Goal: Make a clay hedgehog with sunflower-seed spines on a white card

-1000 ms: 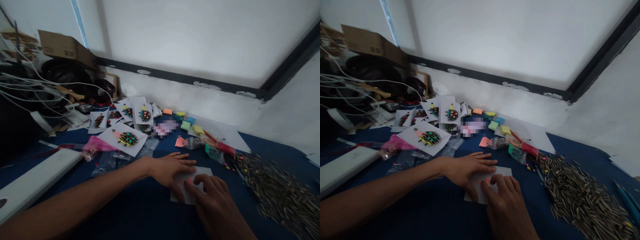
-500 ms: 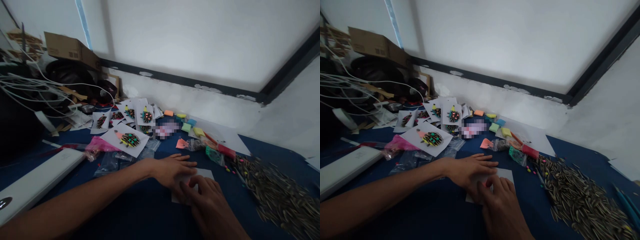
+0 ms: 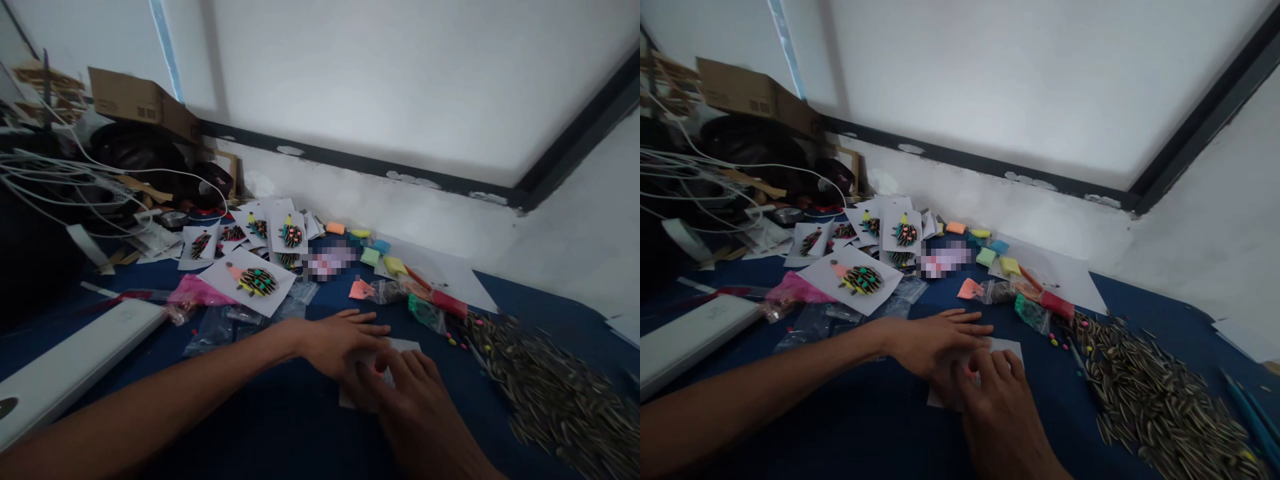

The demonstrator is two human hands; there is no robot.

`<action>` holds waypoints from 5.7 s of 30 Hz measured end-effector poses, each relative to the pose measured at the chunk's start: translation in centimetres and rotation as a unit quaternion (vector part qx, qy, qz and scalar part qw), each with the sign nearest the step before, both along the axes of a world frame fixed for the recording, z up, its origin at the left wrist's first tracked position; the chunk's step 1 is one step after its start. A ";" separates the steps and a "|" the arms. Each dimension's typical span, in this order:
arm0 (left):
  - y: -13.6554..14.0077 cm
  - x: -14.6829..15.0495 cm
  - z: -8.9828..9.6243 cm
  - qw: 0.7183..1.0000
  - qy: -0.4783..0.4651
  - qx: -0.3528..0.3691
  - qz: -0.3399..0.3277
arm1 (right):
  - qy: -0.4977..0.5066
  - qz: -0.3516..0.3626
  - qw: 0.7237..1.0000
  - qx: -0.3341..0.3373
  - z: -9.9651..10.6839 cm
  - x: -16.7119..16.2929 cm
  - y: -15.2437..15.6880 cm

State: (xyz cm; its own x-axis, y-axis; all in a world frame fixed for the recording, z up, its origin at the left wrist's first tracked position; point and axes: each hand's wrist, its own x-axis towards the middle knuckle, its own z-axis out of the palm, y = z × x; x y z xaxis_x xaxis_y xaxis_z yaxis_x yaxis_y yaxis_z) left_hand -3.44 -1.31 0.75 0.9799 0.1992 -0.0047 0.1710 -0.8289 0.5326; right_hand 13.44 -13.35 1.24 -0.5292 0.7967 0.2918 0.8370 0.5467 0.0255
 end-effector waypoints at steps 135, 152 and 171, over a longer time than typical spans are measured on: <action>-0.5 -0.2 0.5 1.000 0.010 0.007 0.016 | 0.023 -0.034 0.997 0.060 -1.3 0.4 -2.0; -0.5 -0.2 0.6 1.000 0.009 0.009 0.015 | -0.002 -0.045 0.994 0.101 -1.3 0.6 -1.8; -0.6 -0.3 1.0 1.000 0.014 0.002 0.019 | -0.032 -0.051 0.989 0.137 -0.7 1.4 -1.6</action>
